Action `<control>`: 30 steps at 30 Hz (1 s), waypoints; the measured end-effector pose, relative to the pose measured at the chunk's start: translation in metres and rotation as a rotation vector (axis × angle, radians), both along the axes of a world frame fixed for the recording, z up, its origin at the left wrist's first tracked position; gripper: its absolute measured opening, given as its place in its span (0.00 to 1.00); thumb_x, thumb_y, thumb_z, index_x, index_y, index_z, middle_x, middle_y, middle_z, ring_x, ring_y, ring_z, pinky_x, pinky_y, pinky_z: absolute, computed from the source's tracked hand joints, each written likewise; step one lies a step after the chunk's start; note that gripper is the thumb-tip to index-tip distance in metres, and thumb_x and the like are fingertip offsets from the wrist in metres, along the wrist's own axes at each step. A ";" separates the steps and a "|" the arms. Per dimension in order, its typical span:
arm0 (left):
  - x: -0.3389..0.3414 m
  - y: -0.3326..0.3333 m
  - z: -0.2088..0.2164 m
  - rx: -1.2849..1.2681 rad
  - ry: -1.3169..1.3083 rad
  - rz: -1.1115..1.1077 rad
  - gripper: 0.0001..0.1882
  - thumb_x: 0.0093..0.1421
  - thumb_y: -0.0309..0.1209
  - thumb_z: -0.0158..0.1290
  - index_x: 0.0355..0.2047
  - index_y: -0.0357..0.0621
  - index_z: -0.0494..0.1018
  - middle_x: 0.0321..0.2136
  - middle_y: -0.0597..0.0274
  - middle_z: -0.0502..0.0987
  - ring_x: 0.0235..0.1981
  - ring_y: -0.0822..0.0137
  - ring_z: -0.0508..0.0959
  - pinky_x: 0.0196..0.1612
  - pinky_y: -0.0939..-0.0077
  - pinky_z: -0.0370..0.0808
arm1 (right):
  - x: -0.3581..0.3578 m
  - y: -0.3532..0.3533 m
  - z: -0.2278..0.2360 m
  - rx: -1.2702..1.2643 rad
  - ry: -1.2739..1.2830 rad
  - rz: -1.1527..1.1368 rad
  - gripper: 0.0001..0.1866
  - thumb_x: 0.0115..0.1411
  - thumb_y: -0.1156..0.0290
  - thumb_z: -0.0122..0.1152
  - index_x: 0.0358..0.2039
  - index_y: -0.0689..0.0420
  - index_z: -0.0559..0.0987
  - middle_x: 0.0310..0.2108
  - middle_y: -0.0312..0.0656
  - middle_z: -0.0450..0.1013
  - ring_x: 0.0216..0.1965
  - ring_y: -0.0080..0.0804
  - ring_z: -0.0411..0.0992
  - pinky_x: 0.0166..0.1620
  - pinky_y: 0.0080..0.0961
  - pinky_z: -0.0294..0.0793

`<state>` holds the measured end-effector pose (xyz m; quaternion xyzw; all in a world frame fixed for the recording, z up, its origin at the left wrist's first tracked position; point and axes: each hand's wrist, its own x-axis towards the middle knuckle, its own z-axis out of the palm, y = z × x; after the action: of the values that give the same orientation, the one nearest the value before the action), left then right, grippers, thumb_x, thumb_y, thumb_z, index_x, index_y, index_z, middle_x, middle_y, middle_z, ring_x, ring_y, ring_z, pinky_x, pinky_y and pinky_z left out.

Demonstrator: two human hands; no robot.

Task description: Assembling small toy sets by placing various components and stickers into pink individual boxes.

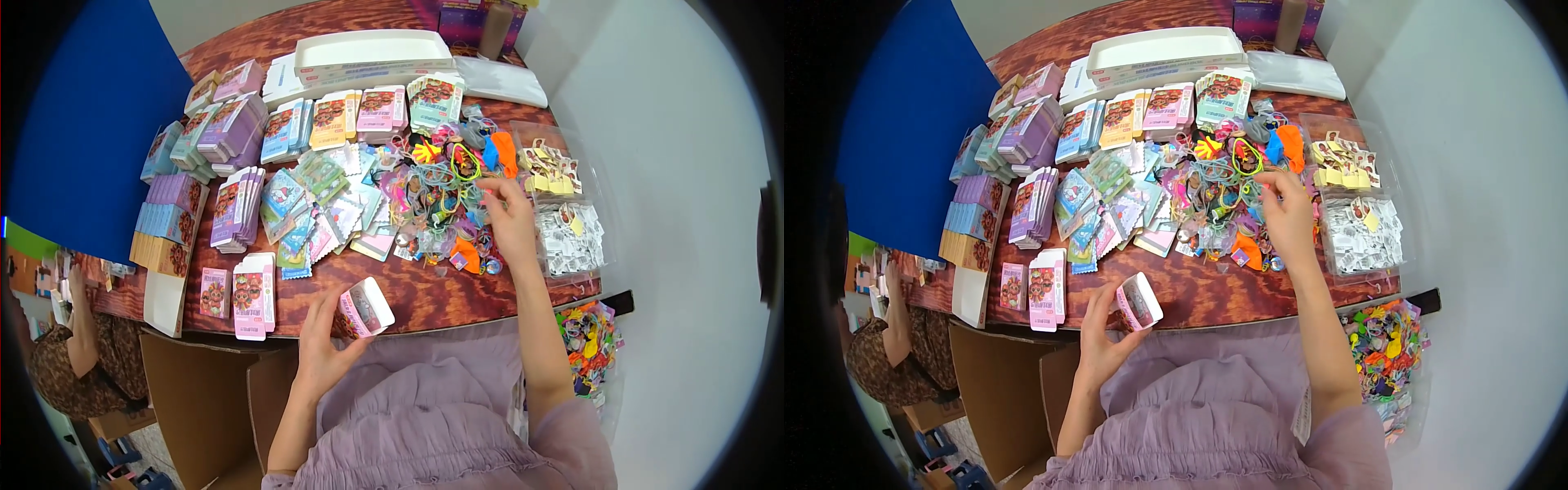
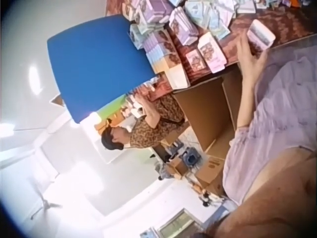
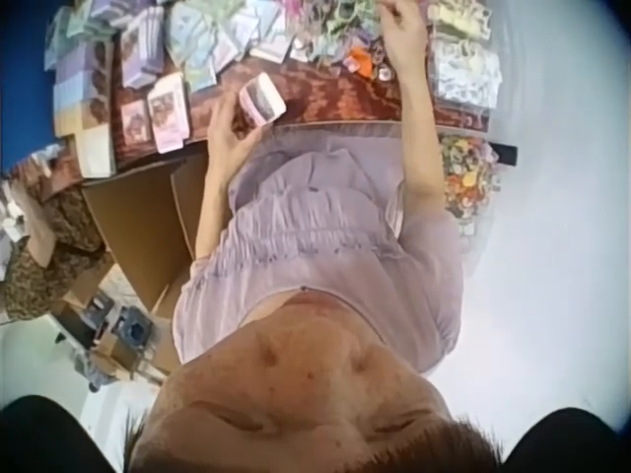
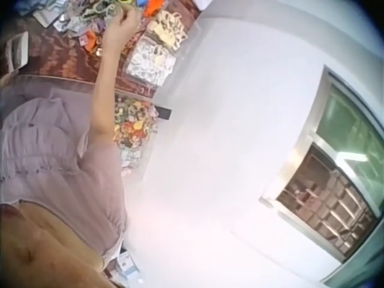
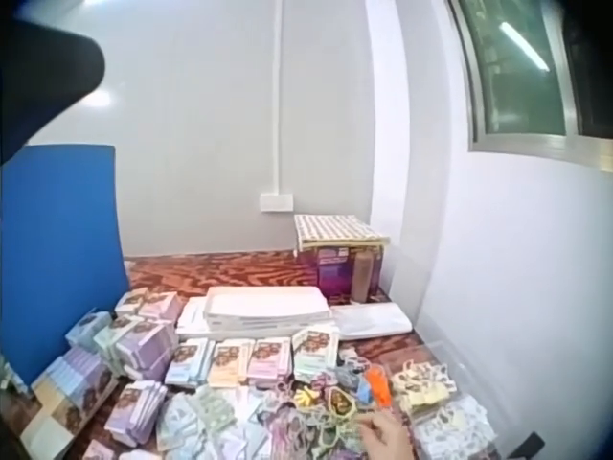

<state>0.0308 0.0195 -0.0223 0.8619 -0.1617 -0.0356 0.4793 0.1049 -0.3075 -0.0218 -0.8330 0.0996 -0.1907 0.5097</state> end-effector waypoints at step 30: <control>-0.004 -0.013 -0.007 -0.047 0.022 0.018 0.37 0.46 0.28 0.68 0.57 0.36 0.66 0.50 0.47 0.71 0.50 0.49 0.74 0.52 0.63 0.73 | -0.048 0.100 0.037 1.595 0.464 0.647 0.19 0.72 0.59 0.47 0.50 0.63 0.71 0.27 0.35 0.69 0.26 0.22 0.65 0.26 0.17 0.65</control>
<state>0.0263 0.0064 -0.0294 0.8515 -0.1493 -0.0370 0.5013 0.0573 -0.2078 0.0148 -0.2354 0.0635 0.2621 0.9338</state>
